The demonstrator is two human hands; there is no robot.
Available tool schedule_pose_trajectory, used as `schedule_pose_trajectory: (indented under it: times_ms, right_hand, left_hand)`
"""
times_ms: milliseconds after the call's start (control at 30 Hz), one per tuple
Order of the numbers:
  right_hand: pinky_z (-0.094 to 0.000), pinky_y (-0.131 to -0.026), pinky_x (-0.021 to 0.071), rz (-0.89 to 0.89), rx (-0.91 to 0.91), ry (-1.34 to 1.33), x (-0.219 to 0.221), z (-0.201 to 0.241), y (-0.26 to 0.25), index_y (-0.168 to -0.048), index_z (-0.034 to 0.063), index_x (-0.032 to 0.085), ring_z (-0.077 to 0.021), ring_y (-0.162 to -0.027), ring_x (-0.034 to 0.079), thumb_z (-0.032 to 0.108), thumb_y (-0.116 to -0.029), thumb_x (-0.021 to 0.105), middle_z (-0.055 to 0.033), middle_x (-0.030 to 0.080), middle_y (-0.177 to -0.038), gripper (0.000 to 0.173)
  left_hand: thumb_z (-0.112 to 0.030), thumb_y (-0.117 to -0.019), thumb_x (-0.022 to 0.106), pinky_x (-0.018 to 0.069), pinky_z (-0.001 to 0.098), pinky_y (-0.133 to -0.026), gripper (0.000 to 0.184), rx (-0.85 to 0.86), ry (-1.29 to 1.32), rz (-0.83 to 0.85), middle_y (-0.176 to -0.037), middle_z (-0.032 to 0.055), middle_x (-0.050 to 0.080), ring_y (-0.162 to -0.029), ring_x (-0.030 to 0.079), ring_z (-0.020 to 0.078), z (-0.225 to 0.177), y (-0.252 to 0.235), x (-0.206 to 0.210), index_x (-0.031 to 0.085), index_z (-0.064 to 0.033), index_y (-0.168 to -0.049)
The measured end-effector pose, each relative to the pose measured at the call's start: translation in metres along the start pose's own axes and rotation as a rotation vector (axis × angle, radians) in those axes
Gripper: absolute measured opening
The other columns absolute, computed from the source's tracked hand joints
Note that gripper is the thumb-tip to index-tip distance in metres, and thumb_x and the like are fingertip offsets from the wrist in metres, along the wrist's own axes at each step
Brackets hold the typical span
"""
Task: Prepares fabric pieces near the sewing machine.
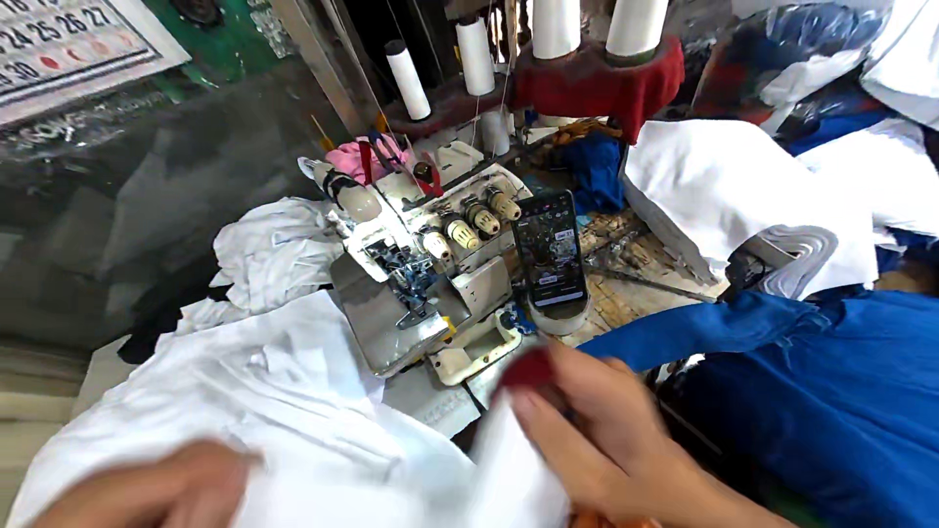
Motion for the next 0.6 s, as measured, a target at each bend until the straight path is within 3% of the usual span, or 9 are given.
schedule_pose_trajectory:
  times_ms: [33,67,133,167,200,233,333,467,600]
  right_hand:
    - [-0.0238,-0.056,0.0535,-0.007,0.106,0.002,0.015,-0.028,-0.009,-0.111,0.0034,0.065,-0.0052,-0.061,0.060,0.017,-0.1065,0.051,-0.0007,0.063,-0.073,0.020]
    - [-0.0277,-0.057,0.0572,0.002,0.249,-0.034,0.028,-0.053,-0.016,-0.114,0.0064,0.065,-0.0085,-0.062,0.064,0.020,-0.1078,0.050,-0.0018,0.066,-0.077,0.021]
    - [-0.0338,-0.065,0.0600,0.024,0.441,-0.166,0.047,-0.083,-0.022,-0.119,0.0084,0.062,-0.0147,-0.071,0.068,0.025,-0.1100,0.046,-0.0053,0.068,-0.085,0.025]
    - [-0.0348,-0.066,0.0599,0.032,0.470,-0.191,0.051,-0.088,-0.025,-0.119,0.0092,0.062,-0.0155,-0.072,0.068,0.026,-0.1100,0.045,-0.0055,0.068,-0.085,0.026]
    - [-0.0342,-0.065,0.0582,0.044,0.486,-0.195,0.053,-0.088,-0.027,-0.119,0.0101,0.062,-0.0150,-0.070,0.066,0.028,-0.1101,0.045,-0.0051,0.067,-0.081,0.026]
    - [-0.0328,-0.062,0.0550,0.060,0.501,-0.186,0.055,-0.088,-0.029,-0.118,0.0108,0.062,-0.0142,-0.066,0.063,0.028,-0.1101,0.045,-0.0043,0.063,-0.077,0.026]
    - [-0.0331,-0.058,0.0520,0.046,0.546,-0.181,0.058,-0.093,-0.029,-0.115,0.0097,0.062,-0.0154,-0.063,0.059,0.029,-0.1103,0.044,-0.0053,0.060,-0.075,0.027]
    - [-0.0401,-0.068,0.0614,-0.099,0.645,-0.370,0.069,-0.104,-0.013,-0.130,0.0109,0.054,-0.0215,-0.077,0.071,0.034,-0.1091,0.046,-0.0093,0.070,-0.095,0.032]
    - [-0.0357,-0.069,0.0614,0.178,0.664,-0.406,0.078,-0.102,0.020,-0.141,0.0101,0.048,-0.0181,-0.078,0.072,0.026,-0.0984,0.068,-0.0084,0.073,-0.094,0.050]
  left_hand:
    - [-0.004,-0.1011,0.052,0.0526,0.0177,-0.072,0.012,-0.056,-0.089,-0.051,-0.084,-0.0058,0.063,-0.077,0.060,-0.0025,0.031,-0.007,-0.001,0.062,-0.0008,-0.096]
    - [-0.009,-0.1016,0.053,0.0525,0.0150,-0.068,0.011,-0.128,-0.185,-0.087,-0.084,-0.0106,0.062,-0.074,0.059,-0.0056,0.068,-0.010,0.000,0.063,-0.0060,-0.099]
    - [-0.029,-0.1037,0.057,0.0525,0.0271,-0.061,0.024,-0.243,-0.379,-0.124,-0.082,-0.0004,0.063,-0.070,0.060,0.0064,0.125,-0.008,0.012,0.067,-0.0062,-0.103]
    - [-0.034,-0.1031,0.057,0.0562,0.0390,-0.071,0.033,-0.262,-0.474,-0.120,-0.095,0.0089,0.067,-0.083,0.065,0.0171,0.135,-0.006,0.020,0.069,-0.0041,-0.110]
    - [-0.035,-0.1029,0.057,0.0557,0.0474,-0.085,0.038,-0.236,-0.534,-0.111,-0.111,0.0163,0.067,-0.102,0.066,0.0266,0.134,-0.003,0.029,0.068,-0.0028,-0.119]
    - [-0.032,-0.1026,0.057,0.0537,0.0492,-0.089,0.038,-0.162,-0.556,-0.132,-0.116,0.0203,0.066,-0.108,0.064,0.0313,0.124,0.000,0.040,0.068,-0.0010,-0.121]
    - [-0.023,-0.1040,0.053,0.0537,0.0478,-0.093,0.030,-0.019,-0.496,-0.126,-0.112,0.0161,0.069,-0.108,0.065,0.0285,0.093,0.012,0.086,0.071,-0.0016,-0.115]
    - [-0.030,-0.1068,0.043,0.0401,0.0525,-0.111,0.039,-0.018,-0.572,-0.063,-0.142,0.0089,0.059,-0.137,0.049,0.0291,0.110,0.019,0.112,0.066,-0.0125,-0.134]
    - [-0.033,-0.1062,0.041,0.0423,0.0518,-0.108,0.043,-0.064,-0.596,-0.015,-0.143,0.0085,0.057,-0.133,0.051,0.0286,0.113,0.018,0.100,0.064,-0.0133,-0.137]
Point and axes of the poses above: each hand's wrist, its own y-axis away from the middle knuckle, its own x-axis out of the palm, z = x × y, the point moved 3 cm from there along -y, towards the middle knuckle
